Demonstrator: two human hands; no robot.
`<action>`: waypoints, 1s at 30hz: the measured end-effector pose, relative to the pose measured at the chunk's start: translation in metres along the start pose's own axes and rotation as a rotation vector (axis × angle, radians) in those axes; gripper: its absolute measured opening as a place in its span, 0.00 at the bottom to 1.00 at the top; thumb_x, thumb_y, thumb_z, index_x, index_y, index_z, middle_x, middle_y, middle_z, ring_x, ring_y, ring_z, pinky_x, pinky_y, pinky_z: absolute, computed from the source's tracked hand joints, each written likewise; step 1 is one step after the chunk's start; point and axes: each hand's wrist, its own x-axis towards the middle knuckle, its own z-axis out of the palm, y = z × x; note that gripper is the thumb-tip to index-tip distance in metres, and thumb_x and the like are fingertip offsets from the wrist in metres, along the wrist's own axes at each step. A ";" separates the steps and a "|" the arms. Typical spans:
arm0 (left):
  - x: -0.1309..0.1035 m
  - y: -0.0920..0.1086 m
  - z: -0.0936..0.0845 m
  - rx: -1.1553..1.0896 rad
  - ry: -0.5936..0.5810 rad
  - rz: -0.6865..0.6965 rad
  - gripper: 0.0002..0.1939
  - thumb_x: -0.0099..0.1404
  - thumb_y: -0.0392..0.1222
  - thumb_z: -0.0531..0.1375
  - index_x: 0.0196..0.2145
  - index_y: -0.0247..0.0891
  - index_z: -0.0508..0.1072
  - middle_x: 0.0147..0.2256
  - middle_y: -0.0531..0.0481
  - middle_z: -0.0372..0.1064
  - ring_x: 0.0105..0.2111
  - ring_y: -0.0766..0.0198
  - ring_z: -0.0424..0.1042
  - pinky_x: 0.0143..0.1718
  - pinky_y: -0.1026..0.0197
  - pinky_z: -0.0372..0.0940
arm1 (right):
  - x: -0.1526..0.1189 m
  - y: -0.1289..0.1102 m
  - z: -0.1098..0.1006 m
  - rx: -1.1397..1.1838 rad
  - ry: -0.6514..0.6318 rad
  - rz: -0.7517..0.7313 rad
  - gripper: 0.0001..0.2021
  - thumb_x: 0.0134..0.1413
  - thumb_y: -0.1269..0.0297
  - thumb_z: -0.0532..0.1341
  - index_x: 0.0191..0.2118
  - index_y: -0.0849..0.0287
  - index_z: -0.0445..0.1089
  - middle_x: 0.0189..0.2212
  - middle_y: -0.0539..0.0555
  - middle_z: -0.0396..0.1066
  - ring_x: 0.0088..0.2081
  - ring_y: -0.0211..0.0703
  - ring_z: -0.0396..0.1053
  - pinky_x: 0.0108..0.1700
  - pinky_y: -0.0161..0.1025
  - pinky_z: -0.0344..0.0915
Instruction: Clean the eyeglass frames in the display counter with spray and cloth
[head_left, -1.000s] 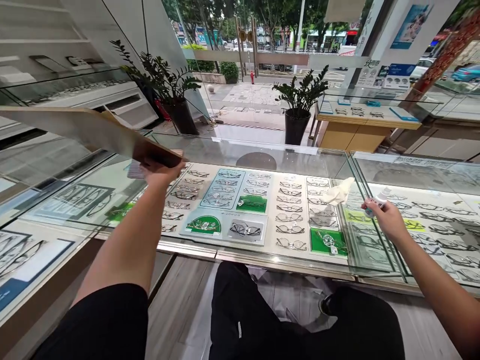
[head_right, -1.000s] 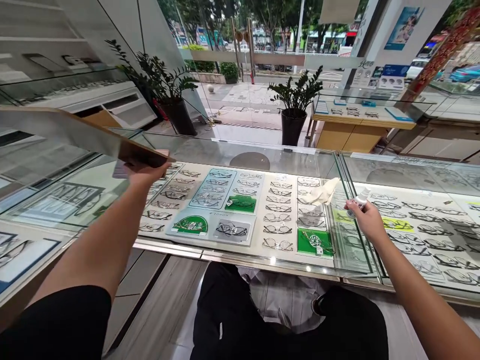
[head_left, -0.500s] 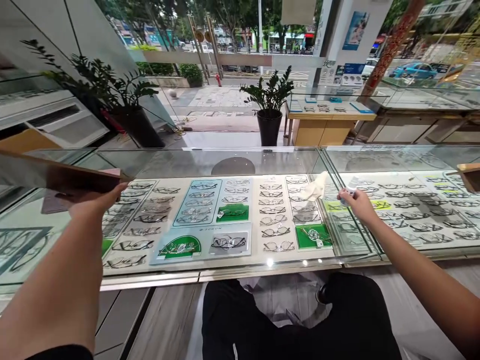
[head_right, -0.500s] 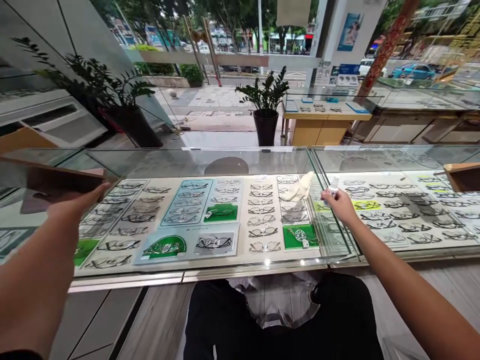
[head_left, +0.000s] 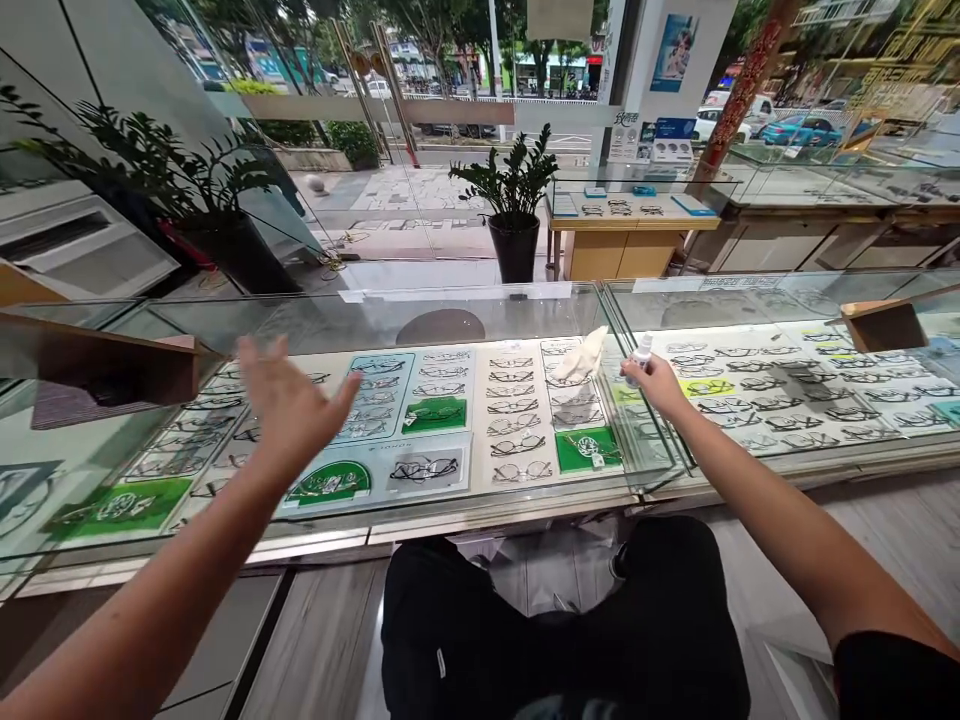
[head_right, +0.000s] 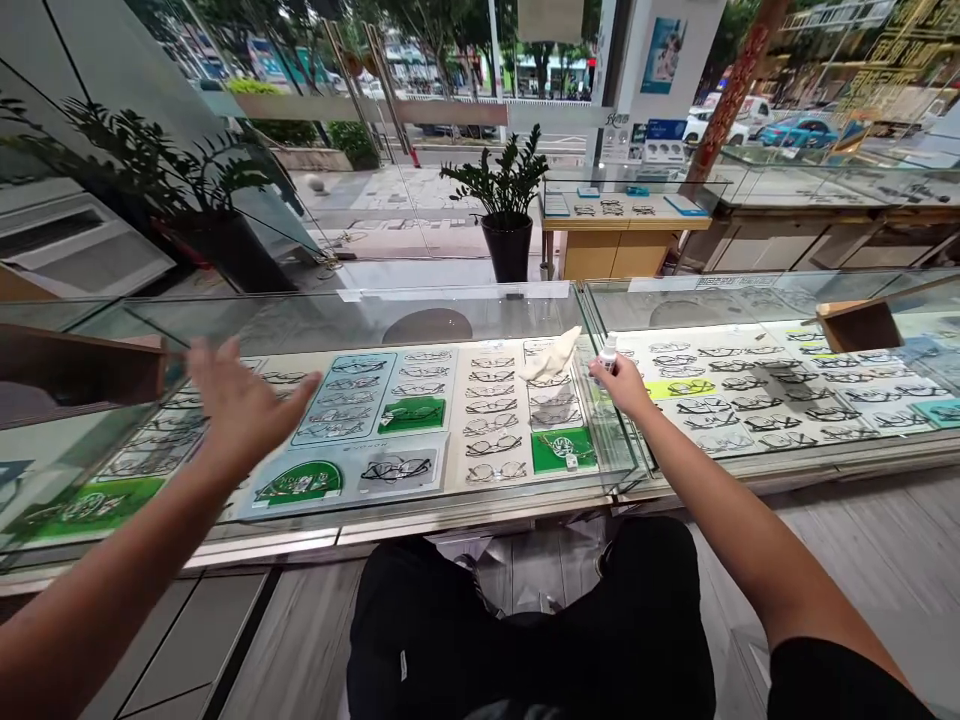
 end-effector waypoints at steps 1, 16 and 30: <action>-0.002 0.031 -0.001 -0.049 -0.024 0.145 0.59 0.68 0.78 0.39 0.74 0.19 0.43 0.76 0.25 0.36 0.78 0.41 0.23 0.77 0.38 0.28 | 0.001 0.001 0.000 0.006 -0.011 -0.004 0.27 0.50 0.33 0.69 0.36 0.55 0.73 0.32 0.54 0.76 0.33 0.47 0.69 0.40 0.45 0.67; -0.021 0.331 0.096 -0.184 -0.390 0.565 0.13 0.75 0.36 0.54 0.53 0.37 0.74 0.52 0.36 0.72 0.51 0.48 0.72 0.48 0.53 0.66 | 0.001 0.003 0.003 0.038 0.090 -0.066 0.32 0.49 0.30 0.66 0.39 0.59 0.76 0.32 0.55 0.76 0.33 0.47 0.69 0.41 0.44 0.67; -0.011 0.026 0.031 -0.224 -0.070 -0.083 0.14 0.72 0.46 0.55 0.48 0.38 0.74 0.44 0.41 0.79 0.41 0.49 0.76 0.39 0.56 0.64 | -0.032 -0.062 0.059 -0.117 -0.215 -0.132 0.26 0.61 0.36 0.62 0.41 0.58 0.75 0.33 0.57 0.78 0.33 0.49 0.71 0.37 0.42 0.62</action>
